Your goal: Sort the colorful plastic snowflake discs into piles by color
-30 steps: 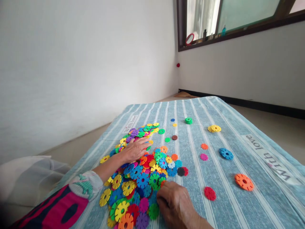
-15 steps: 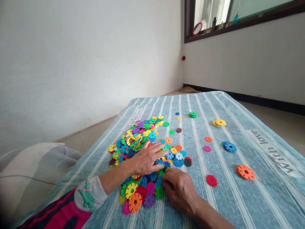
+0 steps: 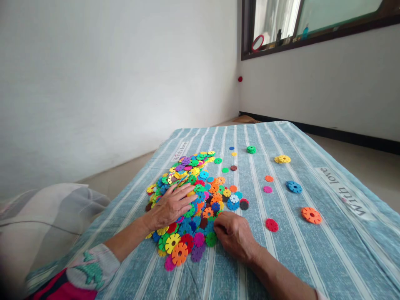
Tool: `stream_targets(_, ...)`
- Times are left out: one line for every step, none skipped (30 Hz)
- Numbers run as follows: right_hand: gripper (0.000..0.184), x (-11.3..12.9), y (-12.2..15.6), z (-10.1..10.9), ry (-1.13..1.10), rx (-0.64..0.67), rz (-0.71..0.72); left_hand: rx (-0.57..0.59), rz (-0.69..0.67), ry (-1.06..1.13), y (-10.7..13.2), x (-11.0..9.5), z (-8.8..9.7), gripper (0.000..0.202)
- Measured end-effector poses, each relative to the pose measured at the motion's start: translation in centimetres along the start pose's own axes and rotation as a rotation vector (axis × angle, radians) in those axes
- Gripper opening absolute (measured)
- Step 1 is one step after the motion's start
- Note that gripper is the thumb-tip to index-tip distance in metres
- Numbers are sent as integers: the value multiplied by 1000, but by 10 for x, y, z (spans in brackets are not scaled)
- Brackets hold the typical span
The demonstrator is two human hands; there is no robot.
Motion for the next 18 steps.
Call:
stream_targets(15, 0, 0, 0, 6, -6, 2, -23, 3, -6, 2, 0, 1, 32)
stream_targets(15, 0, 0, 1, 12, -13, 3, -46, 10, -13, 3, -1, 3, 29)
stream_targets(15, 0, -1, 1, 15, -22, 4, -71, 18, -20, 4, -4, 5, 26)
stream_targets(15, 0, -1, 1, 15, -28, 5, -97, 28, -25, 3, -8, 8, 24)
stream_targets(14, 0, -2, 1, 13, -35, 4, -123, 35, -25, 2, -14, 10, 22)
stream_targets(14, 0, -3, 1, 8, -40, 4, -146, 35, -16, -1, -20, 11, 22)
stream_targets(14, 0, -3, 2, 0, -44, 6, -162, 23, 0, -5, -28, 12, 23)
stream_targets(14, 0, -4, 2, -10, -47, 11, -172, 4, 21, -10, -36, 12, 24)
stream_targets(14, 1, -5, 2, -19, -53, 18, -170, -23, 43, -15, -43, 11, 26)
stream_targets(13, 2, -6, 3, -28, -60, 25, -157, -48, 62, -21, -50, 8, 27)
stream_targets(12, 3, -8, 4, -36, -65, 33, -136, -71, 74, -26, -55, 5, 29)
stream_targets(11, 3, -9, 5, -41, -69, 37, -114, -87, 79, -31, -59, 1, 31)
stream_targets(10, 4, -10, 6, -44, -69, 35, -94, -97, 78, -34, -61, -4, 31)
stream_targets(10, 4, -11, 7, -43, -69, 28, -82, -107, 73, -36, -61, -9, 32)
stream_targets(10, 3, -12, 8, -38, -68, 17, -83, -109, 66, -37, -60, -13, 33)
stream_targets(11, 3, -13, 8, -31, -67, 7, -92, -113, 57, -37, -58, -17, 33)
stream_targets(12, 2, -13, 8, -23, -67, 0, -106, -115, 46, -35, -55, -19, 33)
stream_targets(13, 2, -14, 8, -16, -65, -3, -121, -118, 34, -32, -51, -21, 32)
Point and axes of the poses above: each hand's wrist, its own y-axis away from the middle knuckle, its own z-axis out of the back of the hand, x = y × z, the point moved 2 cm from there along -y, towards the middle knuckle, and after that the axes turned 1 degree about z, right-handed, at the moved point
